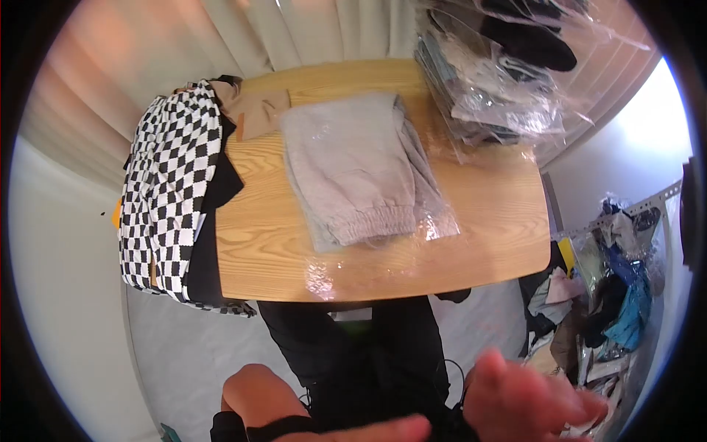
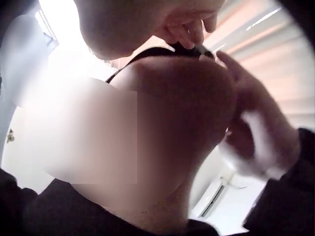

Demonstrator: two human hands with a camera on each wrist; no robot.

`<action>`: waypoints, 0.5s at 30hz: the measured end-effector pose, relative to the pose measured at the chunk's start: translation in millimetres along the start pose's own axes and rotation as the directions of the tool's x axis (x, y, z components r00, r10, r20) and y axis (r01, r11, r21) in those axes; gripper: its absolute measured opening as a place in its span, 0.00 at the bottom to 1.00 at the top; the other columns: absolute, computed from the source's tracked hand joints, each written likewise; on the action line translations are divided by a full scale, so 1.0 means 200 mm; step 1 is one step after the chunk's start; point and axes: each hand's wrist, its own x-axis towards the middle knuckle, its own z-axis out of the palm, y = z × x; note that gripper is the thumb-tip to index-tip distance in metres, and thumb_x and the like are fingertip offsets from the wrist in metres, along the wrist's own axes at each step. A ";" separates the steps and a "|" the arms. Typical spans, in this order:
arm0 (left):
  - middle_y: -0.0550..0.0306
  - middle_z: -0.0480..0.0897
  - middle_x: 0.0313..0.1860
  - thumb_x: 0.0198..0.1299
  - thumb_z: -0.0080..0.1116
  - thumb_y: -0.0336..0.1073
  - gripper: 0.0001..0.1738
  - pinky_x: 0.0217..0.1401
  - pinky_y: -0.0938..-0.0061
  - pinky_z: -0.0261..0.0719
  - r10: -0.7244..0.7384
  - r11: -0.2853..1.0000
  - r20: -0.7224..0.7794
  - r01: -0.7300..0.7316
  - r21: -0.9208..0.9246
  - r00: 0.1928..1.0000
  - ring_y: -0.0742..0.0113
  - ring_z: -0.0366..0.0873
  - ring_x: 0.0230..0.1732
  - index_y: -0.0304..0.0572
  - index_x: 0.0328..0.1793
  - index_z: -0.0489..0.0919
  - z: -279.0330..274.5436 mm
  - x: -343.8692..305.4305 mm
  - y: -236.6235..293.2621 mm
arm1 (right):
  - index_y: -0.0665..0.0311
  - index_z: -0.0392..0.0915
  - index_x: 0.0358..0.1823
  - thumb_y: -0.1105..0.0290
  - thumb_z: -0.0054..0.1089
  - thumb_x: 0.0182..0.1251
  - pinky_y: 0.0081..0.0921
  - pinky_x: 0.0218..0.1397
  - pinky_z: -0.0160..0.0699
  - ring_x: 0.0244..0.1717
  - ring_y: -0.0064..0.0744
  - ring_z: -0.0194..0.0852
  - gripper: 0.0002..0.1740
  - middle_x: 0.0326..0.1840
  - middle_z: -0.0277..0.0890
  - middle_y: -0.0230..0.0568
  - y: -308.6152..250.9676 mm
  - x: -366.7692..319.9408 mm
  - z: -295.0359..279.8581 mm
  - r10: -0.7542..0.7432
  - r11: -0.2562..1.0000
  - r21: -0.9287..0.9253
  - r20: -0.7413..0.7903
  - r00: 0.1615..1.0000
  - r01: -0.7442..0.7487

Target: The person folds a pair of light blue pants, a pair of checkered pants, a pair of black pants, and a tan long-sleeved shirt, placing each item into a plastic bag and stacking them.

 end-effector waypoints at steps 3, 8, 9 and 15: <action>0.37 0.56 0.71 0.66 0.30 0.63 0.41 0.72 0.45 0.48 0.041 0.992 -0.045 -0.046 -0.116 0.998 0.37 0.53 0.72 0.37 0.73 0.51 0.05 0.02 -0.06 | 0.67 0.73 0.48 0.70 0.50 0.64 0.42 0.57 0.68 0.49 0.51 0.71 0.13 0.44 0.74 0.47 -0.05 -0.01 0.08 -0.083 0.984 0.146 -0.129 0.988 0.101; 0.37 0.58 0.70 0.66 0.31 0.61 0.39 0.72 0.46 0.49 0.069 0.977 -0.130 -0.094 -0.193 0.989 0.38 0.54 0.71 0.37 0.72 0.53 0.11 0.03 -0.11 | 0.66 0.73 0.49 0.71 0.49 0.64 0.40 0.59 0.67 0.51 0.48 0.71 0.14 0.46 0.73 0.45 -0.04 -0.02 0.12 -0.078 0.976 0.186 -0.185 0.980 0.113; 0.38 0.58 0.70 0.66 0.31 0.61 0.39 0.72 0.46 0.49 0.074 0.974 -0.141 -0.102 -0.205 0.987 0.38 0.54 0.71 0.37 0.72 0.53 0.11 0.03 -0.12 | 0.66 0.73 0.50 0.71 0.48 0.64 0.40 0.59 0.67 0.51 0.47 0.70 0.14 0.46 0.73 0.45 -0.04 -0.02 0.12 -0.079 0.975 0.188 -0.191 0.978 0.115; 0.39 0.60 0.69 0.66 0.33 0.58 0.36 0.72 0.48 0.50 0.093 0.962 -0.198 -0.139 -0.235 0.976 0.39 0.56 0.71 0.38 0.70 0.55 0.16 0.05 -0.15 | 0.65 0.72 0.51 0.72 0.47 0.65 0.38 0.60 0.66 0.53 0.44 0.70 0.14 0.49 0.72 0.43 -0.04 -0.03 0.14 -0.075 0.970 0.212 -0.219 0.973 0.122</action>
